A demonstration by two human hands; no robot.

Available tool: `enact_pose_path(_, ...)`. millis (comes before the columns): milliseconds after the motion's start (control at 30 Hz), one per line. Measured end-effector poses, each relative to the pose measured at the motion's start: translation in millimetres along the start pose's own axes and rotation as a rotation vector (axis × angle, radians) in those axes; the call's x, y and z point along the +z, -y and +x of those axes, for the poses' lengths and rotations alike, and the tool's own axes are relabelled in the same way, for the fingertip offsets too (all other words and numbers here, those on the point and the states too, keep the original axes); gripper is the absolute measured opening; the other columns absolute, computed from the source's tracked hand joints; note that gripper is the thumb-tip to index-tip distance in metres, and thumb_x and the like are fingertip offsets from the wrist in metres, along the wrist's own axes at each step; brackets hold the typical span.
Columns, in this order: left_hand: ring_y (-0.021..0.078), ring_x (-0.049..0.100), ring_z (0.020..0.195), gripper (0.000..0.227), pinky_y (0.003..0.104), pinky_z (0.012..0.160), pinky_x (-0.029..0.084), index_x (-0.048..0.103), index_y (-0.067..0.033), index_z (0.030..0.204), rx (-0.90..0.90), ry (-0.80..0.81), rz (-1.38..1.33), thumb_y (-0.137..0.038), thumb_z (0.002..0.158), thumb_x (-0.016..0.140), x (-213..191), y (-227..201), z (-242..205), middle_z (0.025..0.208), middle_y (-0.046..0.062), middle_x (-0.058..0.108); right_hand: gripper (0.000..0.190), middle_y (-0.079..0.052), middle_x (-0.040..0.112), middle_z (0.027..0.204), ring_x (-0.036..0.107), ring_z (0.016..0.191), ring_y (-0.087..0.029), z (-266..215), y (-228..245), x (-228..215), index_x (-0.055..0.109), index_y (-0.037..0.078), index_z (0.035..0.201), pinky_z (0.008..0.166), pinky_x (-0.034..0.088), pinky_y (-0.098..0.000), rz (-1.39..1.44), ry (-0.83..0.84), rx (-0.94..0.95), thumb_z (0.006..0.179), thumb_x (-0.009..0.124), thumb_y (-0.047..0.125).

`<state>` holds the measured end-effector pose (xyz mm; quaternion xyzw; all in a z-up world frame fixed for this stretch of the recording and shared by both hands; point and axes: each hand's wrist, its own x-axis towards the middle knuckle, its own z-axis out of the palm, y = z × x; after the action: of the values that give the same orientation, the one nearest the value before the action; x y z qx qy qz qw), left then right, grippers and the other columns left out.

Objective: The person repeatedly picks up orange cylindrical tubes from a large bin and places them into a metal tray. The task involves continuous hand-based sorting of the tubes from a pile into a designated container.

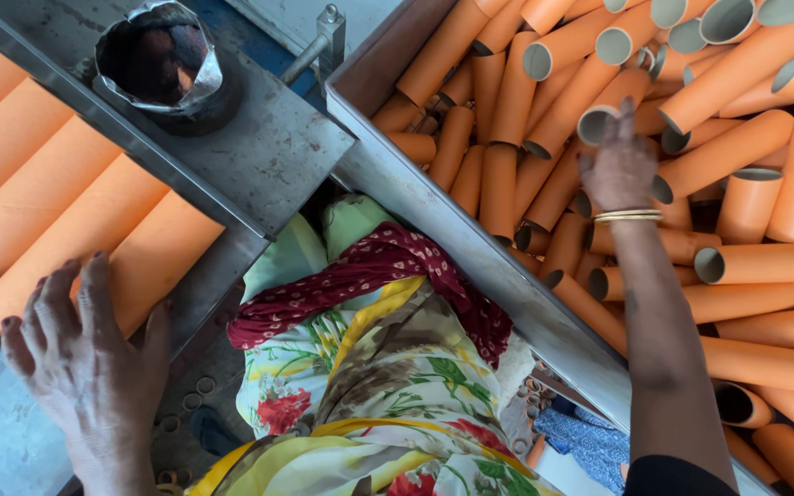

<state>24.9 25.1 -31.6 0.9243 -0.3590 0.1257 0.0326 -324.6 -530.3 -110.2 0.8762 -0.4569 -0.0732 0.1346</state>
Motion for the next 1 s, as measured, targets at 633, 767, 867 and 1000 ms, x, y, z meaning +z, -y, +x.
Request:
enact_pose_path(633, 0.034, 0.061, 0.125, 0.096, 0.056, 0.114, 0.044, 0.042, -0.0083, 0.151, 0.377, -0.057, -0.668, -0.027, 0.07, 0.09, -45.4, -98.7, 10.5, 0.137, 0.017, 0.06, 0.043, -0.024, 0.063, 0.133, 0.076, 0.094, -0.018, -131.3, 160.8, -233.9, 0.054, 0.004, 0.133, 0.076, 0.063, -0.0313, 1.243, -0.269, -1.092, 0.096, 0.068, 0.023)
enact_pose_path(767, 0.036, 0.062, 0.118, 0.096, 0.052, 0.104, 0.049, 0.046, -0.0078, 0.155, 0.17, 0.009, -0.468, -0.03, 0.073, 0.091, -37.5, -58.5, 9.5, 0.132, 0.018, 0.062, 0.045, -0.018, 0.06, 0.143, 0.076, 0.103, -0.02, -80.6, 130.0, -164.8, 0.05, 0.007, 0.152, 0.09, 0.064, -0.0303, 1.1, -0.174, -0.678, 0.109, 0.062, 0.013)
enact_pose_path(867, 0.0363, 0.062, 0.116, 0.091, 0.051, 0.103, 0.048, 0.049, -0.0072, 0.154, 0.042, 0.026, -0.237, -0.032, 0.076, 0.088, -32.6, -32.1, 2.2, 0.13, 0.018, 0.062, 0.063, -0.014, 0.059, 0.138, 0.071, 0.087, -0.031, -55.8, 107.8, -95.4, 0.046, 0.014, 0.15, 0.071, 0.059, -0.0419, 0.395, 0.285, -0.452, 0.095, 0.071, 0.032)
enact_pose_path(1000, 0.0304, 0.062, 0.122, 0.078, 0.044, 0.111, 0.045, 0.049, -0.0107, 0.157, 0.009, 0.016, -0.075, -0.037, 0.091, 0.081, -19.8, -9.5, -8.8, 0.137, 0.013, 0.061, 0.075, -0.023, 0.04, 0.147, 0.068, 0.092, -0.041, -62.2, 101.7, -9.3, 0.043, 0.008, 0.146, 0.071, 0.058, -0.051, 0.258, 0.358, -0.562, 0.081, 0.076, 0.03)
